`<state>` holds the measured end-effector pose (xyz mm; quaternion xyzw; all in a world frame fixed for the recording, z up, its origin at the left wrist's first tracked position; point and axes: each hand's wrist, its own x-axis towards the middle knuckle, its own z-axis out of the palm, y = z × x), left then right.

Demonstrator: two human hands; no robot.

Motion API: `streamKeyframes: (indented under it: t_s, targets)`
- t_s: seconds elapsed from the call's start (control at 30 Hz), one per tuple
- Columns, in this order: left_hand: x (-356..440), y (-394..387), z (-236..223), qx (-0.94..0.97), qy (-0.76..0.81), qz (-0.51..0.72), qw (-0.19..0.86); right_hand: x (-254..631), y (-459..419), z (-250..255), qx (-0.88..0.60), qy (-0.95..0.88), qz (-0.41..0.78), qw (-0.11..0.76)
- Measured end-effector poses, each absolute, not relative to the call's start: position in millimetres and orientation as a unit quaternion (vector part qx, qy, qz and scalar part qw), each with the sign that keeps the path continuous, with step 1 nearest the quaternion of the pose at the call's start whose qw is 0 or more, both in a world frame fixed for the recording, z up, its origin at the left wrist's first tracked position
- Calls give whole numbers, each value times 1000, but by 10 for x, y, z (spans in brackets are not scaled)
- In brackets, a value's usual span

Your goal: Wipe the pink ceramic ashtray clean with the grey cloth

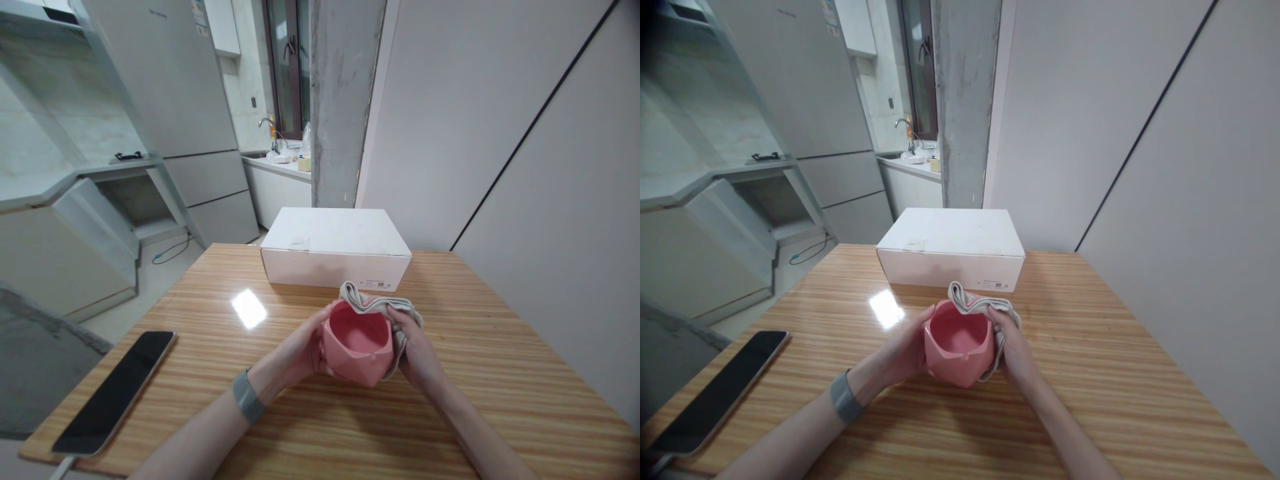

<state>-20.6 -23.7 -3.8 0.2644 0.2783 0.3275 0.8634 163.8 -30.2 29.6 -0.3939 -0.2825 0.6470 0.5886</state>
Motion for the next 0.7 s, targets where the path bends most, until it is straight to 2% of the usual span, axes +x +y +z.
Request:
streamKeyframes:
  t_s: [0.17,0.33,0.47,0.7]
  targets:
    - [-145,-254,-79,252,290,367,847,1612,-302,301,-370,-293,645,601]
    - [-79,-306,4,267,270,425,821,1618,-264,132,-373,-328,577,648]
    - [-56,-353,49,265,265,464,803,1630,-241,-22,-393,-382,532,645]
    - [-138,-315,118,256,314,369,837,1675,-203,45,-411,-328,560,640]
